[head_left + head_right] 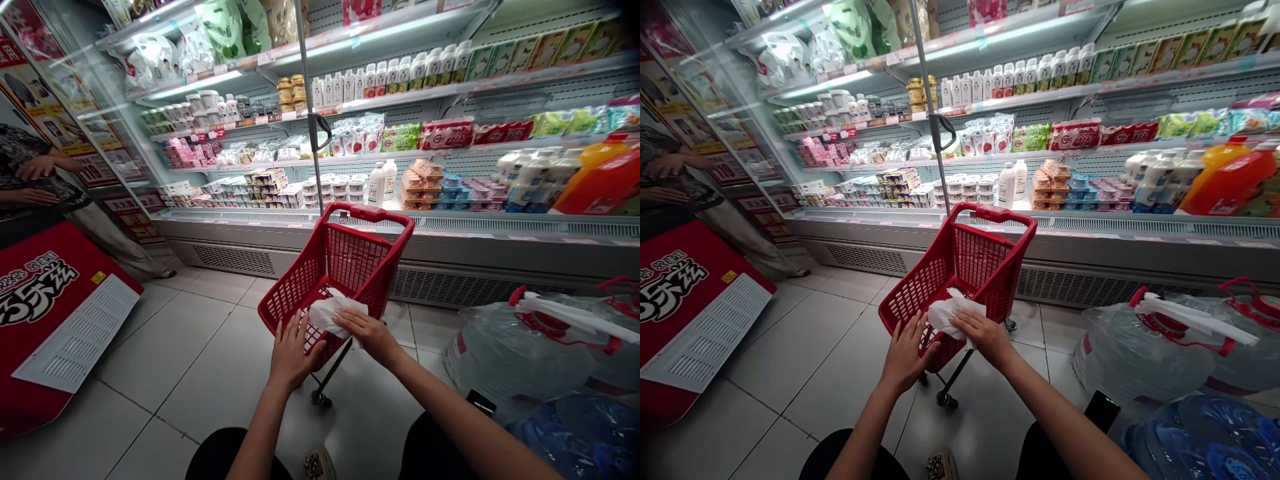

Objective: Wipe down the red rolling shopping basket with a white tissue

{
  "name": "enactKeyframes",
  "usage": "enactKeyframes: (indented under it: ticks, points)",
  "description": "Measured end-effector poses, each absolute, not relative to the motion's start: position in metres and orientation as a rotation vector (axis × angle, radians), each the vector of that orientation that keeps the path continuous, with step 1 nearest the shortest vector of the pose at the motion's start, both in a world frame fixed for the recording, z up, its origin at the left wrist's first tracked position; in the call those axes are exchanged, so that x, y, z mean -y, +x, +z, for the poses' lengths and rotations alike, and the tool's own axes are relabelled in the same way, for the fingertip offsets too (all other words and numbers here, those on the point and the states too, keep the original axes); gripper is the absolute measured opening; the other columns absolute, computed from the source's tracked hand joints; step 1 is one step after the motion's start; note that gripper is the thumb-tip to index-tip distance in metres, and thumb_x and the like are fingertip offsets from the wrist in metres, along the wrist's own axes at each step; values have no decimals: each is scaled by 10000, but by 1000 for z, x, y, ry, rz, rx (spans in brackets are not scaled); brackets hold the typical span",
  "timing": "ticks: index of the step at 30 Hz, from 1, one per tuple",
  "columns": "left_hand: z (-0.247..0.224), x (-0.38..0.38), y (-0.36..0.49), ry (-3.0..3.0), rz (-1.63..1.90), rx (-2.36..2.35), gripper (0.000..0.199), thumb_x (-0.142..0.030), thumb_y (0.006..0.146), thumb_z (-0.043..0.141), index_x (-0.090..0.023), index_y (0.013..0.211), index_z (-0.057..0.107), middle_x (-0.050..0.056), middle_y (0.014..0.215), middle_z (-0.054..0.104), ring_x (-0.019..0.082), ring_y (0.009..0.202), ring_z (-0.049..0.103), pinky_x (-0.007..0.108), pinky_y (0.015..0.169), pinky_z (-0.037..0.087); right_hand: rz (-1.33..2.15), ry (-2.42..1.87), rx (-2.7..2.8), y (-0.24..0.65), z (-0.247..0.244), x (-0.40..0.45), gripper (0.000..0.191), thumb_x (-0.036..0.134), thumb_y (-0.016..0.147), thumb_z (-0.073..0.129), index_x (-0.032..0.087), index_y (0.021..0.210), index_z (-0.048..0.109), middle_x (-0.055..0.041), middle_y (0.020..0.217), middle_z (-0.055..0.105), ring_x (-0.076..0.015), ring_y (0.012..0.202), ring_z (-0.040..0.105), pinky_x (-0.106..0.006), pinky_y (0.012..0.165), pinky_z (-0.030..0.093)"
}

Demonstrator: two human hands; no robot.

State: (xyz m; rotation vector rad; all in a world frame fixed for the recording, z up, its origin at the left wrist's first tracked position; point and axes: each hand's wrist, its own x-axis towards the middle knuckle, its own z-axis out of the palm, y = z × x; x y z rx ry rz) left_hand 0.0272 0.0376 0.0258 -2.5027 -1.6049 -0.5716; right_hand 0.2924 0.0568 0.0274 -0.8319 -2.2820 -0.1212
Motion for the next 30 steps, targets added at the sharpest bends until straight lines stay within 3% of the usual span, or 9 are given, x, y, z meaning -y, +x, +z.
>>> enactKeyframes:
  ticks: [3, 6, 14, 25, 30]
  points:
    - [22, -32, 30, -2529, -587, 1605, 666, -569, 1050, 418, -218, 1612, 354, 123, 1557, 553, 262, 1403, 562, 494, 1192, 419, -141, -768, 2327, 298, 30, -61, 565, 70, 1016, 467, 244, 1554, 484, -75, 1443, 658, -192, 1413, 544, -392, 1168, 498]
    - [24, -29, 30, -2570, -586, 1562, 514, -415, 1105, 332, -229, 1577, 411, 79, 1422, 679, 200, 1267, 666, 442, 1166, 456, -220, -835, 2301, 329, 34, -76, 561, 62, 1010, 467, 246, 1538, 510, -77, 1428, 669, -199, 1383, 576, -393, 1158, 505]
    - [31, -31, 24, -2537, -565, 1489, 501, -373, 1099, 390, -239, 1582, 403, 50, 1318, 741, 195, 1172, 709, 424, 1126, 489, -410, -1232, 2074, 427, 54, -93, 633, -10, 967, 375, 247, 1522, 539, -73, 1516, 594, -228, 1428, 530, -456, 1198, 462]
    - [24, -25, 46, -2409, -536, 1499, 580, -291, 1073, 433, -226, 1633, 299, 88, 1381, 703, 215, 1046, 747, 406, 1049, 520, -122, -954, 2185, 282, 18, -33, 609, 15, 977, 447, 210, 1552, 487, -105, 1486, 619, -223, 1435, 521, -443, 1175, 501]
    - [22, -20, 45, -2349, -531, 1514, 703, -129, 997, 458, -178, 1658, 223, 101, 1244, 758, 208, 1003, 746, 375, 1027, 522, -79, -776, 2277, 252, 23, -20, 547, 48, 1012, 472, 194, 1539, 497, -100, 1466, 638, -197, 1437, 516, -411, 1184, 484]
